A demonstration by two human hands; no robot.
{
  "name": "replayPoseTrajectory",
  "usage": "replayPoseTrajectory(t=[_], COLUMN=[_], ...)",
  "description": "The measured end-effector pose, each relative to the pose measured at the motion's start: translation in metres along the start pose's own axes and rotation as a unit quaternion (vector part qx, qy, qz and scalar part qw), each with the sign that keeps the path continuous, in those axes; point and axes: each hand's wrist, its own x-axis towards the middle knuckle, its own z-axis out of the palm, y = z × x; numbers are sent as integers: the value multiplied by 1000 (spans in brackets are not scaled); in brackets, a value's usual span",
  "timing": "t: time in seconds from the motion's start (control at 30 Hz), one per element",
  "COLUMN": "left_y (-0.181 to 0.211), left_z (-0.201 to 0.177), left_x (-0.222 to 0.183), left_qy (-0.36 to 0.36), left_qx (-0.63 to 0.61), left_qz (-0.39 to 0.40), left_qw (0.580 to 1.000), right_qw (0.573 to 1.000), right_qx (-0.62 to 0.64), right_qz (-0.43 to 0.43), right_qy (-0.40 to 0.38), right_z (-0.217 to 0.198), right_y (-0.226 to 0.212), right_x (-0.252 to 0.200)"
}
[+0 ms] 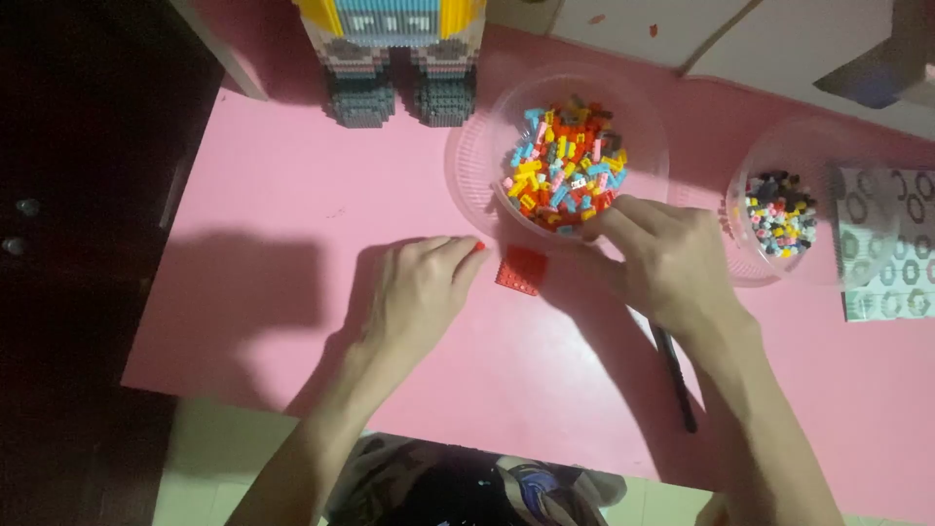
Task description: Assembling a structure using small plastic building blocks and a toy hammer on a baseplate.
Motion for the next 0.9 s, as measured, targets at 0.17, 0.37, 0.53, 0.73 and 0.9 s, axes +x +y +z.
replayPoseTrajectory(t=[0.17,0.37,0.53,0.73,0.9], left_y=[-10,-24,-27,-16,-15], left_z=[16,21,30,12,7], left_x=[14,31,53,60,62], left_qy=[8,33,19,35,33], left_qx=[175,121,82,55,16], left_qz=[93,168,183,210,225], left_qw=[980,978,979,976,974], right_qw=[996,970,955,964,960], right_qx=[-48,110,163,215,206], right_qz=[76,213,233,156,185], right_qy=[12,-47,-85,-22,36], right_z=[19,22,35,30,21], right_y=[21,-23,-34,-41,-47], right_x=[-7,-6,1,13,20])
